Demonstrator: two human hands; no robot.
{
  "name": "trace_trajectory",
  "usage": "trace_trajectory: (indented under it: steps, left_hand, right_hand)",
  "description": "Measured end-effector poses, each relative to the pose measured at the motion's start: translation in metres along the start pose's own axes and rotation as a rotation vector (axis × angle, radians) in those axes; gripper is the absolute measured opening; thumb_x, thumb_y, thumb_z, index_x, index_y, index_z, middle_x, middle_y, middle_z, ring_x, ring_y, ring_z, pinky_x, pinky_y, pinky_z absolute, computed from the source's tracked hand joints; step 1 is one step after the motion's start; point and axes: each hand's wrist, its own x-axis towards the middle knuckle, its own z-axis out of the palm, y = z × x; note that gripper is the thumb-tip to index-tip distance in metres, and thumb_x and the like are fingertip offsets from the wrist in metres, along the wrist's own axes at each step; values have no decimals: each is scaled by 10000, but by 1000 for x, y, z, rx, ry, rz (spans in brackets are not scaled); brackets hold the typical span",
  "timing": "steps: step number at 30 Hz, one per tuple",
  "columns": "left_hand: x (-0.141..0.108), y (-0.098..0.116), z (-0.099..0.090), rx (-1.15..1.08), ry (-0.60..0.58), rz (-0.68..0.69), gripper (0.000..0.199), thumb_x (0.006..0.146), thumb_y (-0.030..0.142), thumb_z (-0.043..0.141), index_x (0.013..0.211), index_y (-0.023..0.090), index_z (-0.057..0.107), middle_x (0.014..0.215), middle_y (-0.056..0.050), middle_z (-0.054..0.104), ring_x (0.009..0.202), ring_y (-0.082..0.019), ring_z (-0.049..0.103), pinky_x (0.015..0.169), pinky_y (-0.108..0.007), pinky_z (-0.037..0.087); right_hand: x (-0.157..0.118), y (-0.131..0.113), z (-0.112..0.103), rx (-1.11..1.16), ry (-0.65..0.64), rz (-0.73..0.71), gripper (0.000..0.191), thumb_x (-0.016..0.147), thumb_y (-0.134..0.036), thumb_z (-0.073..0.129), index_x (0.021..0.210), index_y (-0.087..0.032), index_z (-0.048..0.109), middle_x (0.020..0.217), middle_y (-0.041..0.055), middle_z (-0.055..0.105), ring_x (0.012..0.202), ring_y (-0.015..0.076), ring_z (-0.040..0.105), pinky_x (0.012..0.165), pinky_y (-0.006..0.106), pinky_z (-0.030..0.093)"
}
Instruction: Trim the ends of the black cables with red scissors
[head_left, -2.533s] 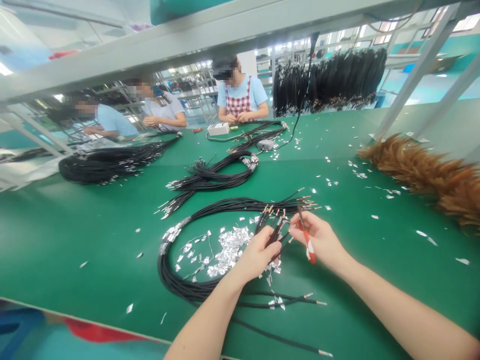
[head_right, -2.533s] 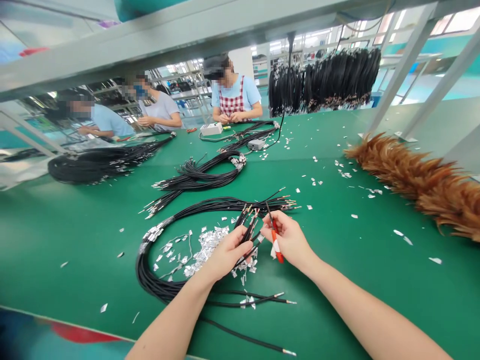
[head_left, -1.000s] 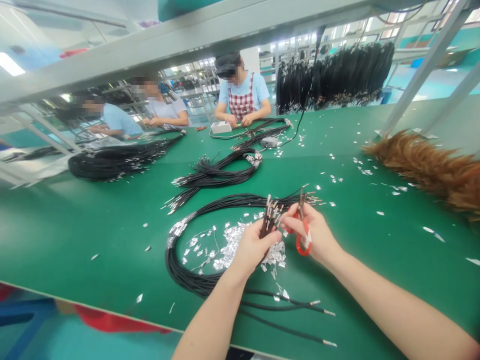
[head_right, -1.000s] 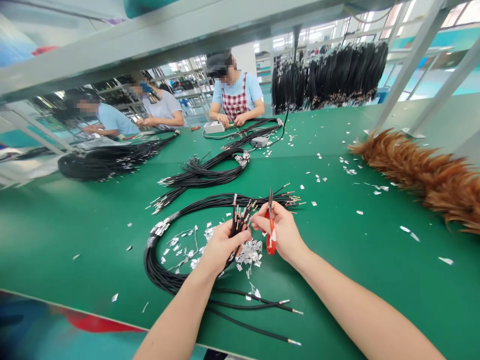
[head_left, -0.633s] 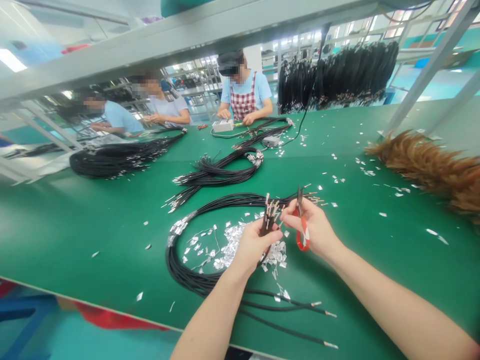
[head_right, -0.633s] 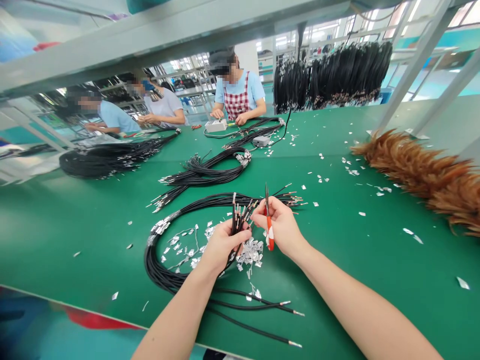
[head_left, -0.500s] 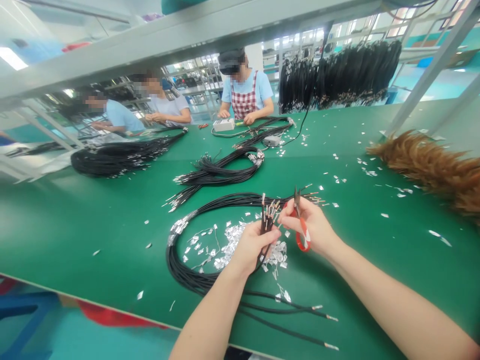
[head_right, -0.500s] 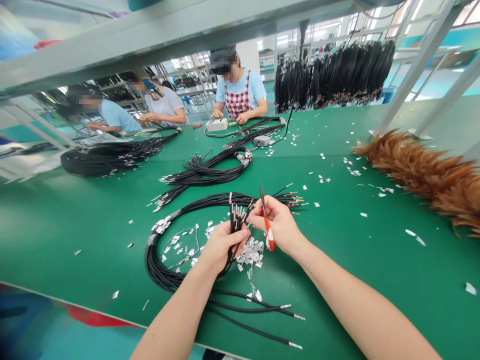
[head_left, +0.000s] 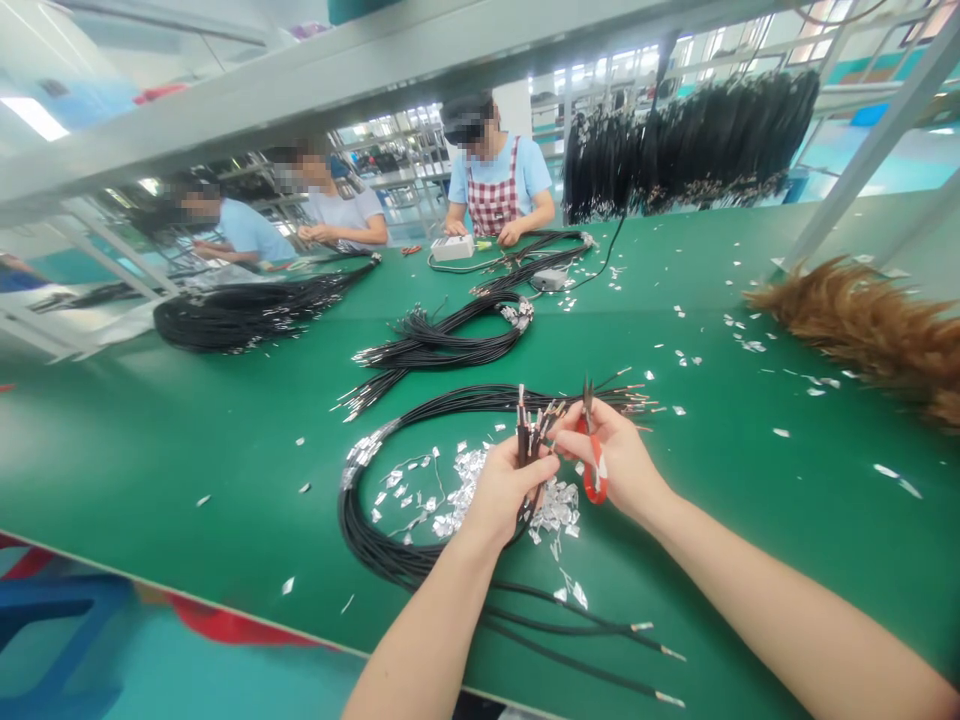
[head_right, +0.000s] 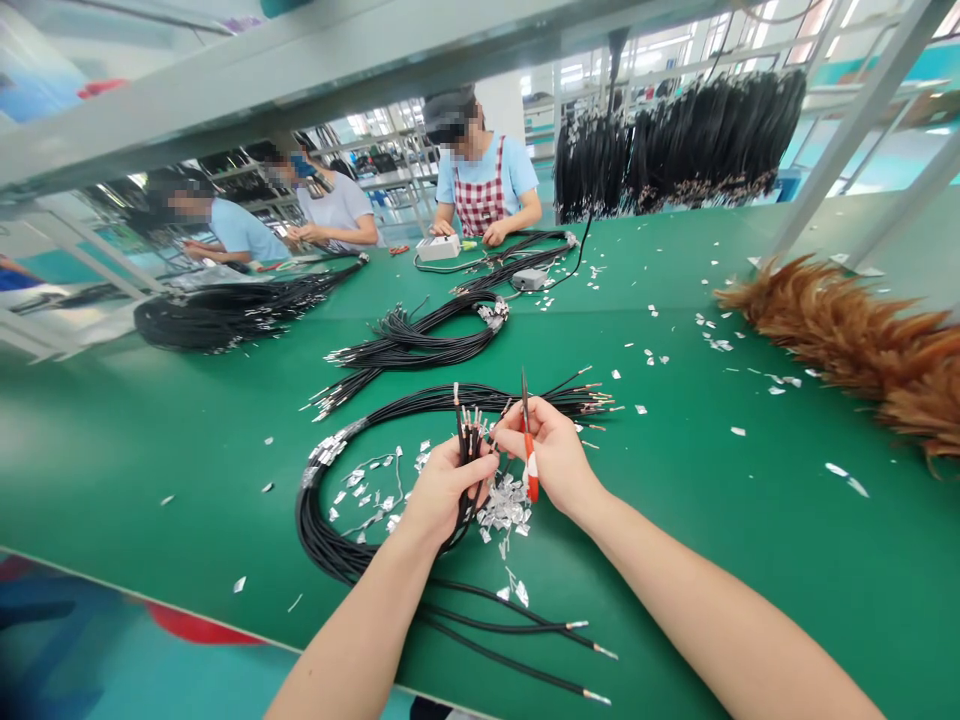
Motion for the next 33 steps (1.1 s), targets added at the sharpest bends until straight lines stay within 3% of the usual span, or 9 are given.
trace_trajectory:
  steps: [7,15,20,24,27,30,33]
  left_hand:
    - [0,-5,4,238,180,139,190,589,237,686,649,142,532,463,69,458,367,-32,342,374,-175,252]
    - [0,2,-2,-66,-132,-90,214,620,288,678,660,118,554,440,48,469,315,-14,272,355,-180,225]
    - [1,4,-5,-124,-196,-129,222,641,293,668,686,111,548,485,38,488,312,0,260,344,-170,199]
    - [0,7,-8,-140,-140,-42,177,673,241,645,750,126,534,569,25,545,322,3,294,351,-163,234]
    - [0,7,-9,-103,-51,-10,199,638,217,673,724,135,514,553,38,538,312,3,304,337,-157,223]
    - [0,6,-7,-42,30,-2,234,596,224,700,700,132,511,535,39,537,309,0,318,324,-156,209]
    - [0,6,-3,7,82,-10,267,555,237,722,682,132,511,515,42,537,304,-4,322,320,-159,204]
  right_hand:
    - [-5,-2,1,-121,85,-80,203,653,-210,652,695,-187,455,627,-46,526,588,98,492,575,247,395]
    - [-8,-12,2,-181,-10,-146,196,670,-205,628,664,-196,432,647,-29,546,584,106,494,578,264,409]
    - [-4,-7,-4,-359,-30,-183,146,713,-248,585,668,-195,456,641,-25,525,578,110,481,571,260,406]
    - [-4,-6,-21,-787,-57,-207,173,706,-332,607,703,-196,501,554,-49,458,504,95,397,498,224,338]
    - [-8,-9,-32,-1110,-145,-246,238,690,-422,622,701,-200,540,501,-54,434,470,93,362,468,213,284]
    - [-13,-10,-34,-1253,-223,-277,274,702,-467,601,691,-195,568,535,-27,501,484,103,410,476,209,278]
    - [-15,-9,-31,-1299,-223,-296,271,716,-462,591,695,-192,580,588,-3,552,501,110,449,481,207,278]
